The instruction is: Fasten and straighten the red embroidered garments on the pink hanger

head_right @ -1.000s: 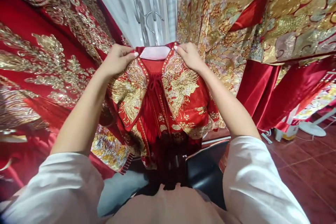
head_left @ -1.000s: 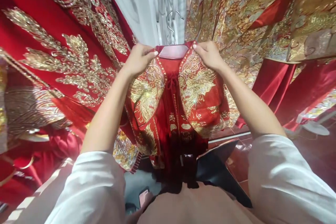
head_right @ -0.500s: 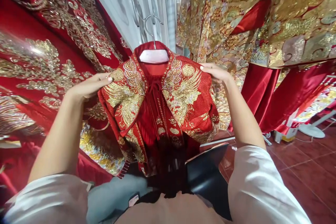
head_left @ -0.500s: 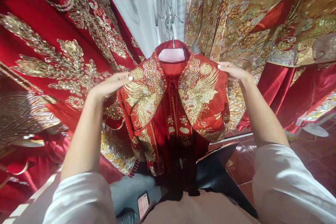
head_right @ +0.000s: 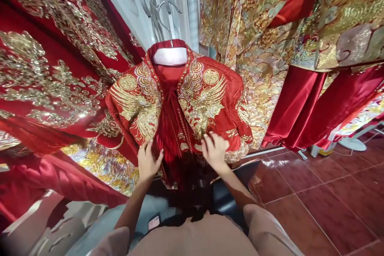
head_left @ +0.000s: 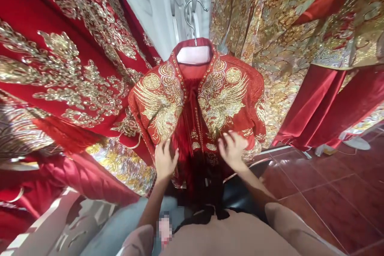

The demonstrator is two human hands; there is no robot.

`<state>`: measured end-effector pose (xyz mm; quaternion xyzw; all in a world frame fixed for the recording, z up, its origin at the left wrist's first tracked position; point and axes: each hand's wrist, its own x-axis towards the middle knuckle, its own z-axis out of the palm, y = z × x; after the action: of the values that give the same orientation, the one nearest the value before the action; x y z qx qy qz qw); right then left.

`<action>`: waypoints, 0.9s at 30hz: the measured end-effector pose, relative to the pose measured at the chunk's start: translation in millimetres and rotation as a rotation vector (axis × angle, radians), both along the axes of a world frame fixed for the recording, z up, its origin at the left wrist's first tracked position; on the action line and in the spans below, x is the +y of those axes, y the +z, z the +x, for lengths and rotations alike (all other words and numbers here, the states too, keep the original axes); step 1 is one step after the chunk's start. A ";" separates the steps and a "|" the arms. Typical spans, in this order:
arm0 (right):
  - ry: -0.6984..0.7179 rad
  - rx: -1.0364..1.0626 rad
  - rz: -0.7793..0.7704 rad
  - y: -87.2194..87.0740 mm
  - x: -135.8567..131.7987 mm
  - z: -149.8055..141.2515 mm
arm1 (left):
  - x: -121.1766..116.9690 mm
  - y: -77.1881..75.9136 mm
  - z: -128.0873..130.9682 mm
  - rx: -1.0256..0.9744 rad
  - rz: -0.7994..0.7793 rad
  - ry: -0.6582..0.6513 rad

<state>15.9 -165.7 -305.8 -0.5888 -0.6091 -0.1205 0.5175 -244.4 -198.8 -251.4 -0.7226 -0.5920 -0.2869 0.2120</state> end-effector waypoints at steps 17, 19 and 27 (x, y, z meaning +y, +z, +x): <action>0.321 0.458 -0.054 -7.3 -88.5 -53.6 | -84.1 -6.7 73.1 -0.066 -0.343 -0.050; 0.324 0.419 -0.189 -12.8 -76.4 -67.7 | -70.2 -25.6 82.8 -0.164 -0.392 0.080; 0.440 0.544 -0.268 -3.4 -67.5 -45.9 | -61.5 -23.0 70.4 -0.251 -0.334 0.134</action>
<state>-30.0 -233.2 -309.2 -0.5170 -0.5717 0.2350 0.5922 -174.0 -260.3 -274.5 -0.6653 -0.6999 -0.2577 0.0326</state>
